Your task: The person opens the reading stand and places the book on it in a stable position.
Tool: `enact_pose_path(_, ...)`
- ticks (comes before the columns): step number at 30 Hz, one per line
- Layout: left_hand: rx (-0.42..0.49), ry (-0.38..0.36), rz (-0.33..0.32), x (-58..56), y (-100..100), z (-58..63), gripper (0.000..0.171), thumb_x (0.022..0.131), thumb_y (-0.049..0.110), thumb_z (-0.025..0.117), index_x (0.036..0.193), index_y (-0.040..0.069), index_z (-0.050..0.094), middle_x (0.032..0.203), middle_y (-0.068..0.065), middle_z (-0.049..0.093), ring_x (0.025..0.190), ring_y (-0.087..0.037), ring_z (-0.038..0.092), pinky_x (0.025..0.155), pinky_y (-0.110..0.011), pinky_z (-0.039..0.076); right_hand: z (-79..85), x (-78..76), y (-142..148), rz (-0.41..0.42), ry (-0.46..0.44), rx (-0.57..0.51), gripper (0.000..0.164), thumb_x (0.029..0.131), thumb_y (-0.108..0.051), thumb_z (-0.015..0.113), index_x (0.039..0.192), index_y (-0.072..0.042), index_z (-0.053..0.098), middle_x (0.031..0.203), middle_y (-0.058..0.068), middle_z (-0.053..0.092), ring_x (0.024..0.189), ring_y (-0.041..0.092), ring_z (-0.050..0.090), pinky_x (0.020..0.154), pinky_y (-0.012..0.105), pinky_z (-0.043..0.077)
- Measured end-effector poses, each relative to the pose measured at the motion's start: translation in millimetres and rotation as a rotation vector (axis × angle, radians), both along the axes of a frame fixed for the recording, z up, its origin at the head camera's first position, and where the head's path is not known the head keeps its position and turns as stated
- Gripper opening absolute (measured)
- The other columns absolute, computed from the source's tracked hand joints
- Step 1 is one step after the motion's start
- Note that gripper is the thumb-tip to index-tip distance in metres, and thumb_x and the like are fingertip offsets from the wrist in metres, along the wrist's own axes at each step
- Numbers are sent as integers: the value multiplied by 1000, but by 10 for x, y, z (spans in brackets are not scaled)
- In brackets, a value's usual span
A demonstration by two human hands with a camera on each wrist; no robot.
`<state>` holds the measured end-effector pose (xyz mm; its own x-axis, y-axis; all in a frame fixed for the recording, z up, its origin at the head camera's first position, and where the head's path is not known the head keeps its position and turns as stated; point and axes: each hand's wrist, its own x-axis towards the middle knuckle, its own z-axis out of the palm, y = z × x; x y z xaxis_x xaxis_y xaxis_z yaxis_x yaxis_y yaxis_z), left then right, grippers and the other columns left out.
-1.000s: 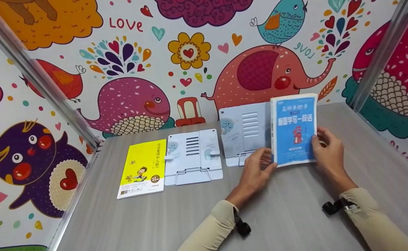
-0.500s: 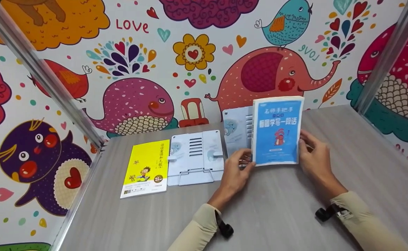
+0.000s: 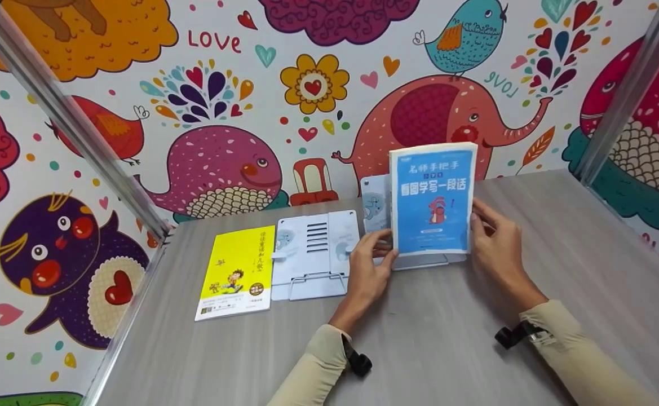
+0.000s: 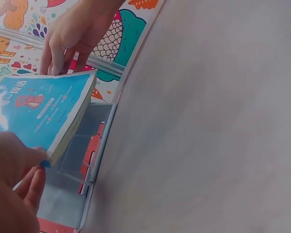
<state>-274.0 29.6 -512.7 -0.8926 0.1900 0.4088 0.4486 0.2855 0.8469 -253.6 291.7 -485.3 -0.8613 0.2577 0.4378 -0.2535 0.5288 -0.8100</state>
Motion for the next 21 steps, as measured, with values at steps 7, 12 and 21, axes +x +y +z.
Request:
enact_pose_path(7, 35, 2, 49, -72, -8, -6, 37, 101, 7, 76, 137, 14, 69, 129, -5, 71, 111, -13, 73, 97, -24, 61, 45, -92, -113, 20, 43, -27, 52, 111, -14, 59, 162, -20, 51, 156, 6, 64, 136, 32, 67, 105, 24, 58)
enact_pose_path(12, 28, 13, 76, -113, -16, -12, 35, 101, 7, 76, 135, 12, 71, 131, -6, 72, 115, -14, 73, 97, -22, 61, 51, -127, -144, 28, 42, -38, 54, 110, -14, 61, 162, -24, 50, 157, 4, 63, 140, 33, 66, 109, 42, 58)
enact_pose_path(21, 1, 6, 119, -125, -44, -15, 34, 101, 9, 77, 134, 14, 72, 131, -3, 72, 115, -16, 75, 97, -23, 61, -19, -169, -140, 44, 52, -29, 56, 108, -9, 63, 162, -19, 51, 157, 8, 62, 142, 35, 63, 108, 49, 53)
